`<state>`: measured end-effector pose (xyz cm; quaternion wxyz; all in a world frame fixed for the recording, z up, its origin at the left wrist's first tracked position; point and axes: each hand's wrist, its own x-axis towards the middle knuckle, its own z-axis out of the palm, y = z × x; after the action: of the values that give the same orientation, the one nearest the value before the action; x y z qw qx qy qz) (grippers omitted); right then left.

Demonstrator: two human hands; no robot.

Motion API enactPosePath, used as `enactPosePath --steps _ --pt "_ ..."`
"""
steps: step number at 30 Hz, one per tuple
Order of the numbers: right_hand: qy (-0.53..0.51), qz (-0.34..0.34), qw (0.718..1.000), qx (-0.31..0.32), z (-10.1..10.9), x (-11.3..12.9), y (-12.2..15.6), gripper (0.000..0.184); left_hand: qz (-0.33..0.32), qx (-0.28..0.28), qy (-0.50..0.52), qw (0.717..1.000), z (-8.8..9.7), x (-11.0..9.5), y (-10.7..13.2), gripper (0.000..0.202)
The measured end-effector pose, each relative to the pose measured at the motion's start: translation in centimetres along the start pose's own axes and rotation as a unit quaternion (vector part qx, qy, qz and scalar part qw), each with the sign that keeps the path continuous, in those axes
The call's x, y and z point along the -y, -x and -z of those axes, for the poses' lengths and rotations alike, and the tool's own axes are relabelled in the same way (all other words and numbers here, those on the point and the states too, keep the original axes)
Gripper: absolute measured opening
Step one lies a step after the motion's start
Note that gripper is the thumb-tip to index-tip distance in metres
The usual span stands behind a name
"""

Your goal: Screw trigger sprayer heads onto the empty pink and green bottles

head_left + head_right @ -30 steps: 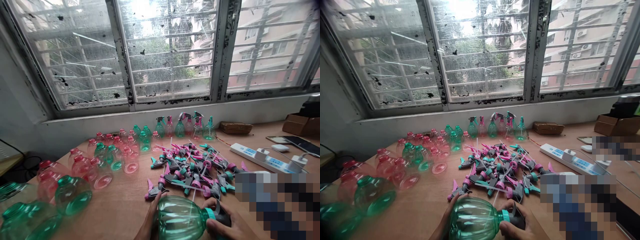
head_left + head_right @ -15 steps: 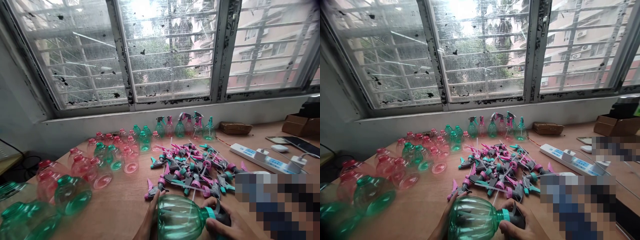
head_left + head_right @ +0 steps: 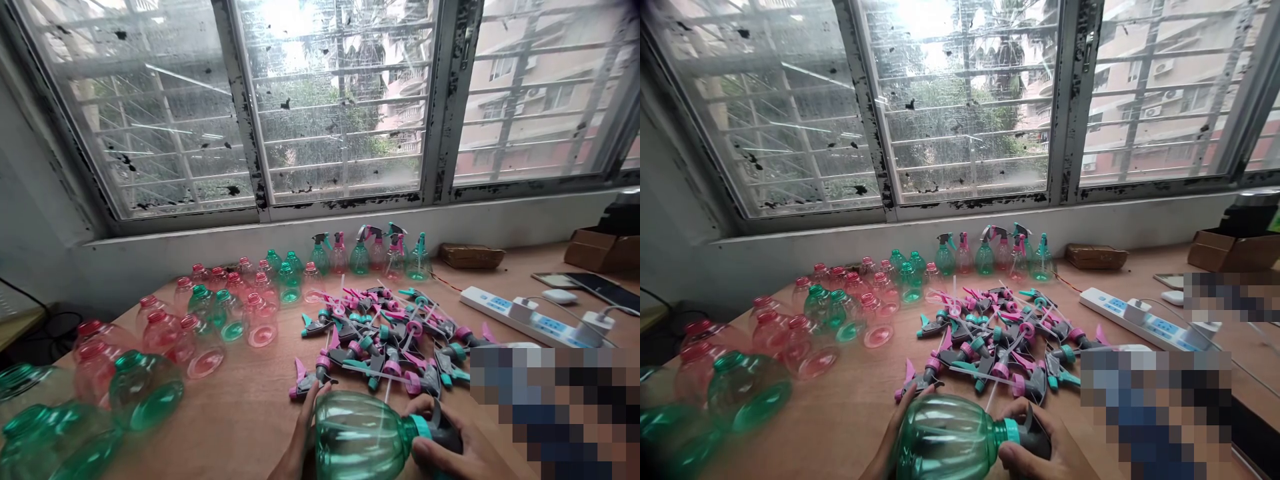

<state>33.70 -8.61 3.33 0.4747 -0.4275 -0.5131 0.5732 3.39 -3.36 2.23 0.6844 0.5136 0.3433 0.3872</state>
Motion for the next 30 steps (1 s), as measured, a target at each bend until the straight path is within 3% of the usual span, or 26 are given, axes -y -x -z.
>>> enactPosePath --steps 4,9,14,19,24,30 --pt "-0.003 0.000 1.000 -0.008 0.0 0.3 0.1 0.061 0.009 0.003 0.003 1.000 0.3 0.0 -1.2 0.078" --pt "-0.007 0.005 1.000 -0.030 0.0 0.1 0.1 0.059 0.010 0.005 -0.011 1.000 0.8 0.8 -2.0 0.083" --pt "-0.015 0.001 1.000 -0.018 -0.1 0.3 0.2 0.057 0.006 0.002 -0.028 1.000 1.2 2.0 -0.9 0.096" --pt "-0.002 -0.001 1.000 -0.021 -0.1 0.3 0.2 0.059 -0.038 0.007 -0.043 0.998 0.3 0.4 0.6 0.077" --pt "-0.008 -0.002 1.000 -0.013 -0.1 0.2 0.2 0.060 -0.049 -0.004 -0.053 0.997 -0.4 -1.1 0.7 0.059" --pt "-0.028 -0.004 1.000 -0.011 -0.3 0.4 0.2 0.059 -0.047 -0.001 -0.050 0.998 -0.3 -0.1 1.5 0.065"
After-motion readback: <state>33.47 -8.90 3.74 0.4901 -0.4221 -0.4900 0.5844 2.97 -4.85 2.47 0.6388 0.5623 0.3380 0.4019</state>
